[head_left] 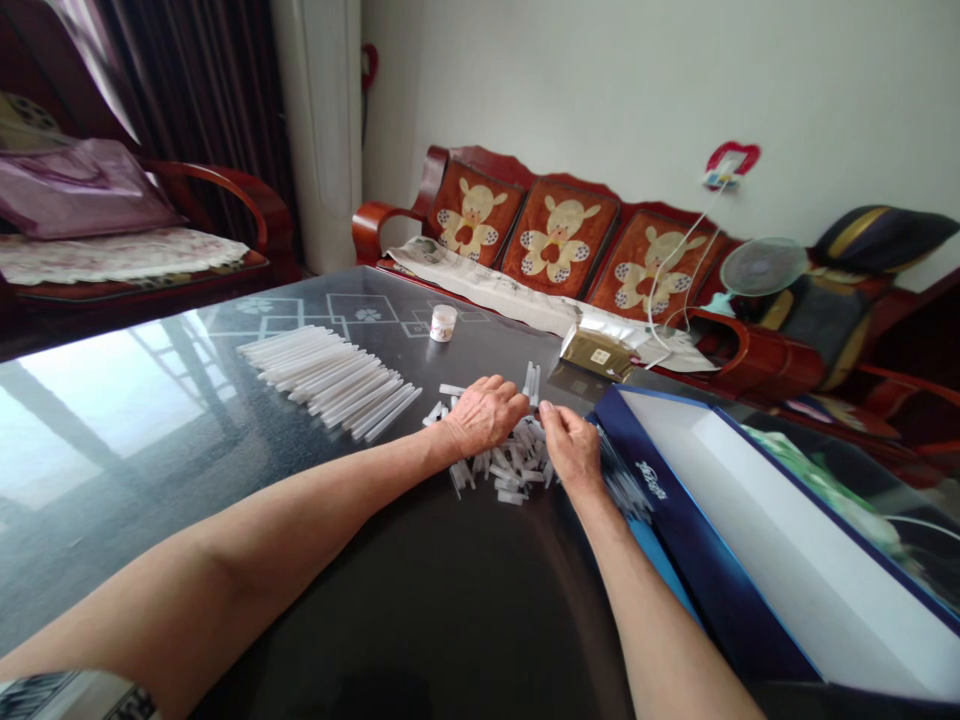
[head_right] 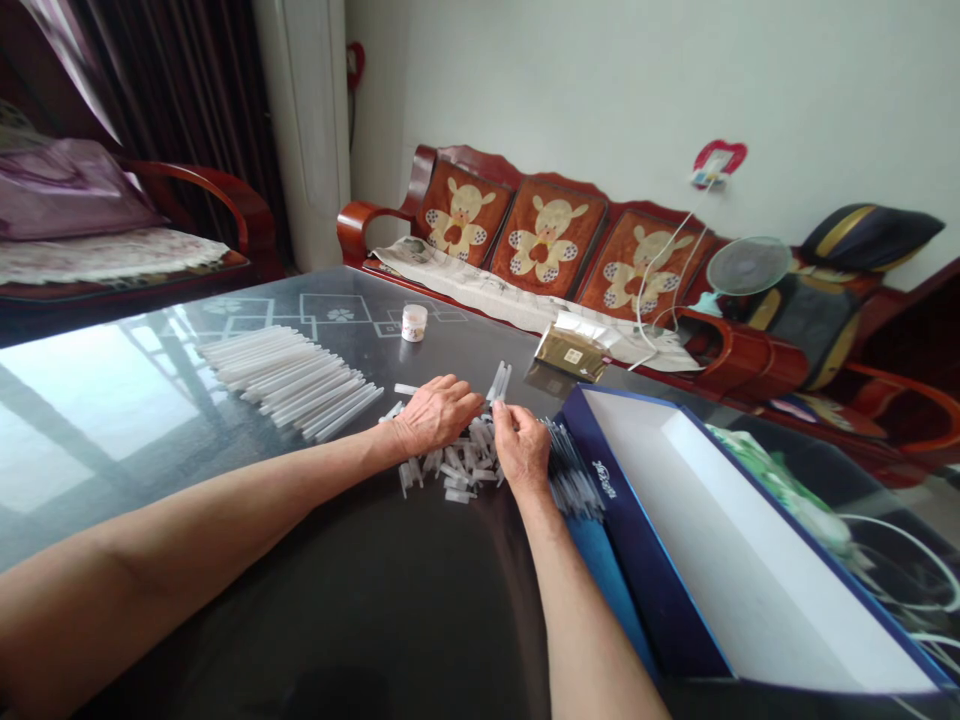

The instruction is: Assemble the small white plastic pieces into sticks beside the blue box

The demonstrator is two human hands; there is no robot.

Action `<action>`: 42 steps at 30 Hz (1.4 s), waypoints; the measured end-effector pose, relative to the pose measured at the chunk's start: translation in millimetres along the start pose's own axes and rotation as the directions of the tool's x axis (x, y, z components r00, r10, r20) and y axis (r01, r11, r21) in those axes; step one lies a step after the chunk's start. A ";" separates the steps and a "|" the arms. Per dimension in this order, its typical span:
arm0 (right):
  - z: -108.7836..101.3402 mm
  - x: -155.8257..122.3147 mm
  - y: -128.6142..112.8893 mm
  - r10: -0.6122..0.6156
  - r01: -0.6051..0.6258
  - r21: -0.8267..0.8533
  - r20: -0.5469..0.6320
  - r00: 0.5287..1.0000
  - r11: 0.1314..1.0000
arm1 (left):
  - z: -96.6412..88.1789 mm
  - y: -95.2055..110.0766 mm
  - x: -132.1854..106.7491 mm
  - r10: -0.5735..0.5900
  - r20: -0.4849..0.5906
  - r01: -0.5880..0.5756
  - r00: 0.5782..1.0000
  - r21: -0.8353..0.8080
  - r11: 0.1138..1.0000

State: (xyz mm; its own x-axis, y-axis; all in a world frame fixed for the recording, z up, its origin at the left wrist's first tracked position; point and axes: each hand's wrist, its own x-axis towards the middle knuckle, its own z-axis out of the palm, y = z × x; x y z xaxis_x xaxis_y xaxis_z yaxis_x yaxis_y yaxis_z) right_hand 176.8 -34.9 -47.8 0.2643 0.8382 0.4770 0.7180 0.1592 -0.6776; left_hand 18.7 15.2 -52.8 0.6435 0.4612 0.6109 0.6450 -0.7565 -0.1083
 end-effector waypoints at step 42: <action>-1.7 4.5 10.5 0.005 -0.006 0.061 0.017 1.000 0.998 | -2.7 -5.7 0.4 -0.024 0.027 0.025 0.999 -0.020 0.999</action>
State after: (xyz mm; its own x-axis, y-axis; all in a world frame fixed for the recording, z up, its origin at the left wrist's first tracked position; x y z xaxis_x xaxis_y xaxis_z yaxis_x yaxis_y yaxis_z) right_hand 186.6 -30.3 -51.8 0.2564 0.8478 0.4641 0.6758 0.1860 -0.7132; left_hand 14.2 18.5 -49.8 0.6385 0.4919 0.5919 0.6524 -0.7539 -0.0773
